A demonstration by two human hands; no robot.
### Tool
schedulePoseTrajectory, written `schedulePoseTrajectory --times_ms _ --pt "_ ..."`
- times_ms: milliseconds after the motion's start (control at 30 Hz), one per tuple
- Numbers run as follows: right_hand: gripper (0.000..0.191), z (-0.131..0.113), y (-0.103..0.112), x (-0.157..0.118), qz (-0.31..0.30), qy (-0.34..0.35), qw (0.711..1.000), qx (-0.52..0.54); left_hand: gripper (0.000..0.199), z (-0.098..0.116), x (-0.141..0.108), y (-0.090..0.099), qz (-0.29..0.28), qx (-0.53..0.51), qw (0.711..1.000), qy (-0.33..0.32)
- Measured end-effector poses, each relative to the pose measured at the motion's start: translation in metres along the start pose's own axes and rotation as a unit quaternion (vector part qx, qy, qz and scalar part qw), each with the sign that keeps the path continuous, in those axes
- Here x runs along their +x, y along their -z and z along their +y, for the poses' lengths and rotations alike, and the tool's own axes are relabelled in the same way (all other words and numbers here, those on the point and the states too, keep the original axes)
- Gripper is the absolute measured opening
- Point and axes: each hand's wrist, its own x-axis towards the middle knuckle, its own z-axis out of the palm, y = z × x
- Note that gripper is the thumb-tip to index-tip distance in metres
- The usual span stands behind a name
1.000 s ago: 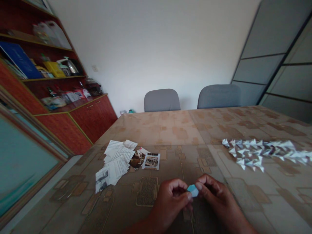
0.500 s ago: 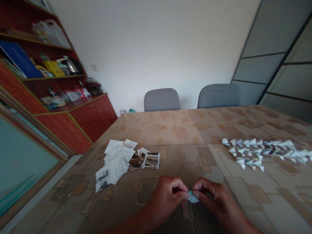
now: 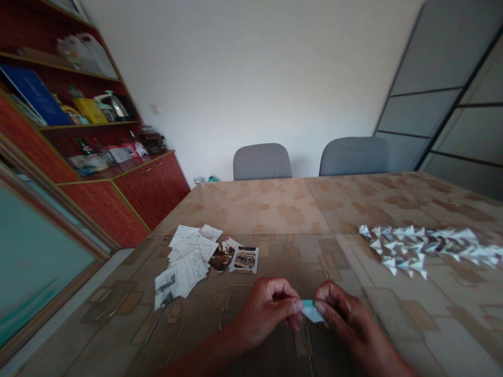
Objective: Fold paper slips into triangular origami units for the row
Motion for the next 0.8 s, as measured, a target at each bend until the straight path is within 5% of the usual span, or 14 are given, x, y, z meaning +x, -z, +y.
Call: schedulePoseTrajectory --times_ms 300,533,633,800 --pt "0.032 0.009 -0.007 -0.002 0.045 -0.01 0.999 0.022 0.029 -0.009 -0.002 -0.011 0.014 -0.012 1.0 -0.006" --pt "0.021 0.013 -0.002 0.0 0.012 0.008 0.991 -0.132 0.013 -0.008 -0.003 -0.012 0.047 0.17 0.984 -0.027" --pt "0.014 0.021 -0.001 0.002 0.026 0.018 0.966 -0.257 0.006 -0.009 -0.003 -0.012 0.076 0.345 0.934 -0.049" --pt "0.012 0.03 -0.005 0.002 0.054 0.016 0.917 -0.395 0.006 -0.013 -0.006 -0.009 0.031 0.577 0.787 -0.218"
